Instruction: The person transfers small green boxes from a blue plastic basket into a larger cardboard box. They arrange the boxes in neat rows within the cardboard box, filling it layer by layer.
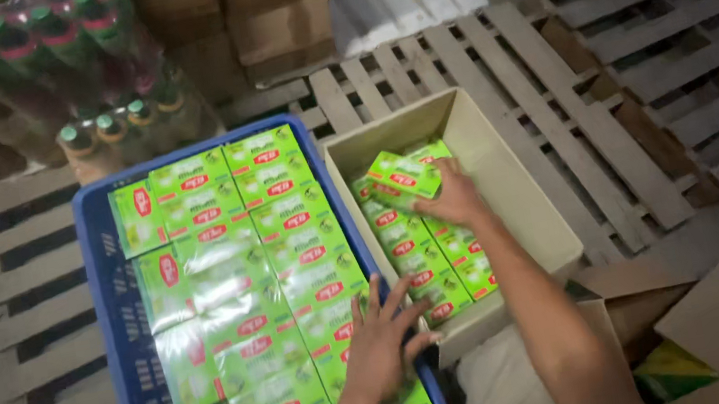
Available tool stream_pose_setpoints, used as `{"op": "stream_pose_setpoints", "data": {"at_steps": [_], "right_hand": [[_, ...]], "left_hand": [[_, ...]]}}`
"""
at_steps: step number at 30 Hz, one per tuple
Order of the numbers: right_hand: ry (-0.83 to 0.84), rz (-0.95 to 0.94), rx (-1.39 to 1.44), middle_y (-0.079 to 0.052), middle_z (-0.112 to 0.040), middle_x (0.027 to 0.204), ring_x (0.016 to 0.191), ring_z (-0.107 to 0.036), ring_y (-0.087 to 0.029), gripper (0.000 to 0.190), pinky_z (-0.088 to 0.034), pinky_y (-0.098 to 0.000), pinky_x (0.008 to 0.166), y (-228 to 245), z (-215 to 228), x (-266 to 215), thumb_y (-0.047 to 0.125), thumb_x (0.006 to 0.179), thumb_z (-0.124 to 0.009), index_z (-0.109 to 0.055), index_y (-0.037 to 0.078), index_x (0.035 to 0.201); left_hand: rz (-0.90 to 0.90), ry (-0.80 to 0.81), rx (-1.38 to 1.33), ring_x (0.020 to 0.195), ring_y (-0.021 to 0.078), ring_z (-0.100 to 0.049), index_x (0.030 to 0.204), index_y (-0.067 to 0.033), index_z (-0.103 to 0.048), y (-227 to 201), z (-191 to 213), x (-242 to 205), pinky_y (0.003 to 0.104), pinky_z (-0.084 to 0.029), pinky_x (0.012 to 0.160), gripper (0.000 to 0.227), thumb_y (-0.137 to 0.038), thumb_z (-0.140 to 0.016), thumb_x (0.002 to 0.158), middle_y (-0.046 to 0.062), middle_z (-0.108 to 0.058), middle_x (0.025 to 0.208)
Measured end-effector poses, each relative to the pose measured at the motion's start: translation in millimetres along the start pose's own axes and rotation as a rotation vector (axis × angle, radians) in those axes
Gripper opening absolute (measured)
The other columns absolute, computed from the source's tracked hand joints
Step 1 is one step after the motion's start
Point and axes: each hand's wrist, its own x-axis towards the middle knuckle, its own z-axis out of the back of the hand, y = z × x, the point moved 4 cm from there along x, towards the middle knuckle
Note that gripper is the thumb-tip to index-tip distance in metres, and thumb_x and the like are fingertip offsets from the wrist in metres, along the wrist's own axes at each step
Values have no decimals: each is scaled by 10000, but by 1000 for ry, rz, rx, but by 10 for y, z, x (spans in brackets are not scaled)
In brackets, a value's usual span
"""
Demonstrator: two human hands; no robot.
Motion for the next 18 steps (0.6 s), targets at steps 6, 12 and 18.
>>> {"op": "stream_pose_setpoints", "data": {"at_steps": [6, 12, 18], "right_hand": [[4, -197, 165, -227, -602, 1508, 1458, -575, -472, 937, -475, -594, 1254, 658, 991, -934, 383, 773, -958, -490, 103, 1534], [-173, 41, 413, -293, -610, 1459, 1406, -593, -525, 951, -547, -612, 1152, 686, 1246, -1579, 217, 758, -989, -469, 48, 1536], [-163, 333, 354, -238, -544, 1510, 1423, -556, -547, 972, -583, -629, 1103, 1317, 1018, -2392, -53, 621, -907, -527, 100, 1502]], "left_hand": [[145, 137, 45, 1668, 521, -172, 1532, -397, -601, -78, 122, 9, 831, -221, 1267, 597, -659, -603, 996, -53, -285, 1830], [199, -32, -275, 1593, 422, -449, 1614, -264, -587, 34, 397, -254, 728, -207, 1322, 638, -526, -696, 1042, 100, -657, 1587], [407, -332, -804, 1470, 478, -595, 1617, -189, -587, 202, 959, -764, 609, -485, 1219, 695, -380, -824, 992, 176, -668, 1568]]}}
